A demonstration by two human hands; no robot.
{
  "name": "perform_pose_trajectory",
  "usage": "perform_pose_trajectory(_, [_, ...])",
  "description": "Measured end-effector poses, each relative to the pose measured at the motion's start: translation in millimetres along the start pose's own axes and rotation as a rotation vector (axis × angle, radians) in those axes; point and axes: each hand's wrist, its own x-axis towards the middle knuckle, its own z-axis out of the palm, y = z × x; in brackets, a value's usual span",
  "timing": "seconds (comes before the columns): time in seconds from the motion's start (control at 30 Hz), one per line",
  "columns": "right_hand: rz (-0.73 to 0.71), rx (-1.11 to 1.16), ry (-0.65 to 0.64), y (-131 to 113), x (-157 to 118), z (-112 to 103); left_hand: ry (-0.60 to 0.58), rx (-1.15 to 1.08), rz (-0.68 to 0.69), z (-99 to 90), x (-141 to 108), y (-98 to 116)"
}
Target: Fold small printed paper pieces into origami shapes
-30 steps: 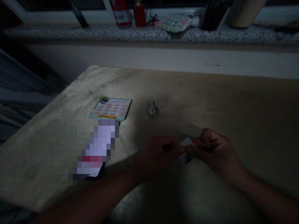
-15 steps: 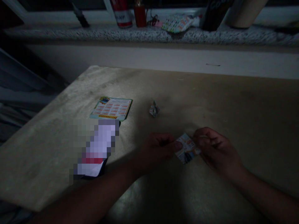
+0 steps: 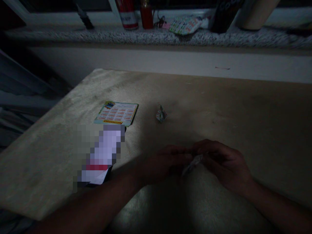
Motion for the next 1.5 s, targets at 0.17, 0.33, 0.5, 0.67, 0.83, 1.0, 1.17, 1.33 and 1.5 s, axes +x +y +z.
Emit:
perform_pose_trajectory(0.17, [0.105, 0.001, 0.096, 0.2, -3.1, -0.3, 0.264, 0.583, 0.341, 3.8, -4.2, 4.3])
perform_pose_trajectory(0.33, [0.168, 0.069, 0.122, -2.3, -0.1, -2.4, 0.298, 0.736, 0.552, 0.4, -9.6, 4.2])
perform_pose_trajectory(0.5, [0.180, 0.129, 0.127, 0.8, 1.1, -3.6, 0.248, 0.976, 0.796, -4.1, -10.3, 6.3])
perform_pose_trajectory(0.67, [0.137, 0.170, 0.139, 5.6, -2.5, -6.9, 0.284, 1.009, 0.931, -5.5, -8.0, 9.0])
perform_pose_trajectory(0.83, [-0.037, 0.109, 0.100, 6.2, -8.1, -10.9, 0.405, 0.889, 1.094, -7.8, -3.7, 4.6])
perform_pose_trajectory(1.0, [-0.077, -0.017, 0.114, 2.5, -6.2, -6.8, 0.388, 0.822, 1.011, -8.8, -3.8, 2.2])
perform_pose_trajectory(1.17, [-0.075, -0.002, 0.122, -0.6, -3.4, -5.2, 0.307, 0.656, 0.907, -7.6, -5.2, 5.4])
perform_pose_trajectory(1.33, [-0.057, 0.014, 0.140, -0.2, -3.8, -5.0, 0.304, 0.657, 0.907, -6.5, -5.5, 5.3])
perform_pose_trajectory(1.5, [-0.040, 0.039, 0.113, 1.5, -3.5, -6.2, 0.335, 0.690, 0.877, -3.9, -6.6, 5.7])
